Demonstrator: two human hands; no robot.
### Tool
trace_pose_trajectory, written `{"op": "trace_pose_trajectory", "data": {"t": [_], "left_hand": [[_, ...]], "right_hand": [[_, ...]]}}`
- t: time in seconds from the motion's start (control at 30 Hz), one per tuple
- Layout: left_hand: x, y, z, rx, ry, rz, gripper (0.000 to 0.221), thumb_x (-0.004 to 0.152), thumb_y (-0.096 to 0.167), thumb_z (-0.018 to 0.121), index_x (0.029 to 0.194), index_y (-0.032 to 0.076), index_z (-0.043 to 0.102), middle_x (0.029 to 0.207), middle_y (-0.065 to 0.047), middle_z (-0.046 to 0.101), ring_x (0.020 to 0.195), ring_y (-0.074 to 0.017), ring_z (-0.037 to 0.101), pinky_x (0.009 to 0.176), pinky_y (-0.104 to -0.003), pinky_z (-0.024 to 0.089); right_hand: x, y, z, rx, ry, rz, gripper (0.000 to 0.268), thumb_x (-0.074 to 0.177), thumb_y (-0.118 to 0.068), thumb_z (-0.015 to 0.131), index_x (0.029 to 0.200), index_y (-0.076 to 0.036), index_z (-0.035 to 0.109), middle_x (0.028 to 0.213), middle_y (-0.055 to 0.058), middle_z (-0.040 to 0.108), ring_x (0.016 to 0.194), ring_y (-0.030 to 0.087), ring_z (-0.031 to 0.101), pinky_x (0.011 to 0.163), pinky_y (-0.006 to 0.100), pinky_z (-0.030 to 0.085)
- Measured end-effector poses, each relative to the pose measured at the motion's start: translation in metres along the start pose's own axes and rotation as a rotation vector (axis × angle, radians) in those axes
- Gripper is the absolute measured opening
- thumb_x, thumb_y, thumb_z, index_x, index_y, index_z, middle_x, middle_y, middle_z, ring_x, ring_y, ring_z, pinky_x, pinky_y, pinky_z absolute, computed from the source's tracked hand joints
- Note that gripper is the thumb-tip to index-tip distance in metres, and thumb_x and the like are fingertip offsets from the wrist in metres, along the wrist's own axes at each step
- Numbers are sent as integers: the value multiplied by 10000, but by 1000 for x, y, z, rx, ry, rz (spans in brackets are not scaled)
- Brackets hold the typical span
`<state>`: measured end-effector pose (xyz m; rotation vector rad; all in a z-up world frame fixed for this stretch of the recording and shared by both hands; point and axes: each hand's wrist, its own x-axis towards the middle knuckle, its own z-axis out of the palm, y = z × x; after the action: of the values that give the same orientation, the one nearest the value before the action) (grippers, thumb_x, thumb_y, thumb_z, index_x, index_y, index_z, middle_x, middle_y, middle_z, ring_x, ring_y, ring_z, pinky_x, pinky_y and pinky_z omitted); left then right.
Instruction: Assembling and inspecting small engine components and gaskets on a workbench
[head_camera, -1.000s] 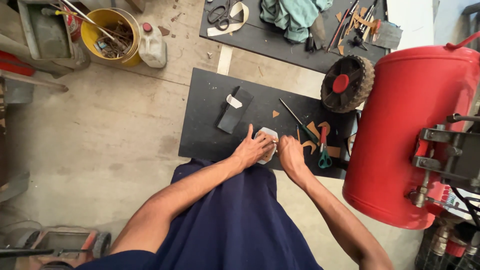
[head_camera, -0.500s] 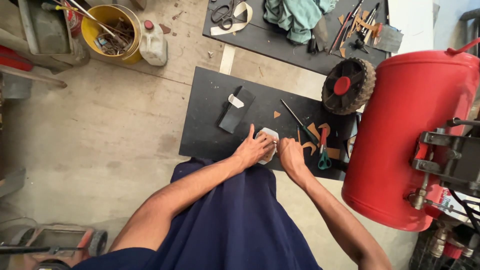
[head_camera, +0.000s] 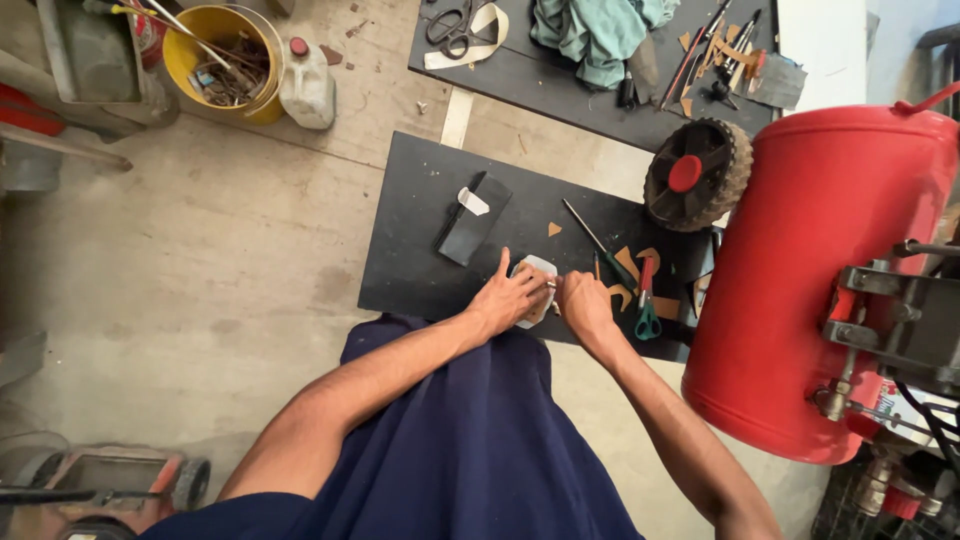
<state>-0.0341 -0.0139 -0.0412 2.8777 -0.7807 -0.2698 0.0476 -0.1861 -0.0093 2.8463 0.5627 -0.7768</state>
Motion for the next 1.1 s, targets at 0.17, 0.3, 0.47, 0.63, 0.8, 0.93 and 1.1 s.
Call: {"op": "trace_pose_trajectory", "data": {"t": [0.17,0.3,0.47,0.63,0.8,0.93,1.1], "left_hand": [[-5,-1,-13,-8,-18,-3,502,1019,381,469,1517,321,447,1634,38,336,1405,-274,335,1152,-817,164],[-6,1,-13,6,-55,0,518,1018,384,458,1532,338,421,1639,48,343,1425,-259,326,1167,-812,144],[1,1,-6,-1,-61,-3,512,1023,415,460,1526,327,434,1646,60,339,1427,-246,327,1174,-805,131],[-3,0,-15,-7,-85,-6,507,1026,420,440,1529,354,433,1650,87,336,1428,-231,320,1179,-803,112],[-2,0,-17,0,-117,-20,507,1034,399,409,1541,377,404,1652,99,335,1447,-218,309,1191,-796,98],[0,1,-5,-24,-84,-26,512,1020,449,469,1522,351,439,1629,87,367,1424,-218,326,1189,-804,104],[2,2,4,-31,-39,-16,486,1033,439,456,1510,342,441,1611,82,384,1402,-214,339,1188,-805,96]], "right_hand": [[-7,-15,-23,30,-24,1,243,946,-261,634,887,-33,692,797,192,723,825,430,747,688,544,619],[-10,-22,-15,-6,51,-60,203,902,-189,684,993,-29,598,928,175,677,937,415,714,750,532,624],[6,6,16,-15,-15,29,438,973,-488,584,934,-52,597,855,168,722,837,432,758,723,558,615],[14,4,14,-32,-30,39,369,969,-381,604,819,-61,710,763,164,735,774,425,764,652,545,612],[-26,-41,-53,-60,44,-59,125,924,-128,607,951,-24,669,843,172,715,892,397,743,718,569,618],[-16,-29,-25,-45,38,-46,199,977,-203,536,941,-34,634,902,180,711,927,405,734,769,557,614],[24,14,30,-64,-48,61,518,1000,-477,524,845,-24,722,783,165,748,793,444,762,670,572,601]]}}
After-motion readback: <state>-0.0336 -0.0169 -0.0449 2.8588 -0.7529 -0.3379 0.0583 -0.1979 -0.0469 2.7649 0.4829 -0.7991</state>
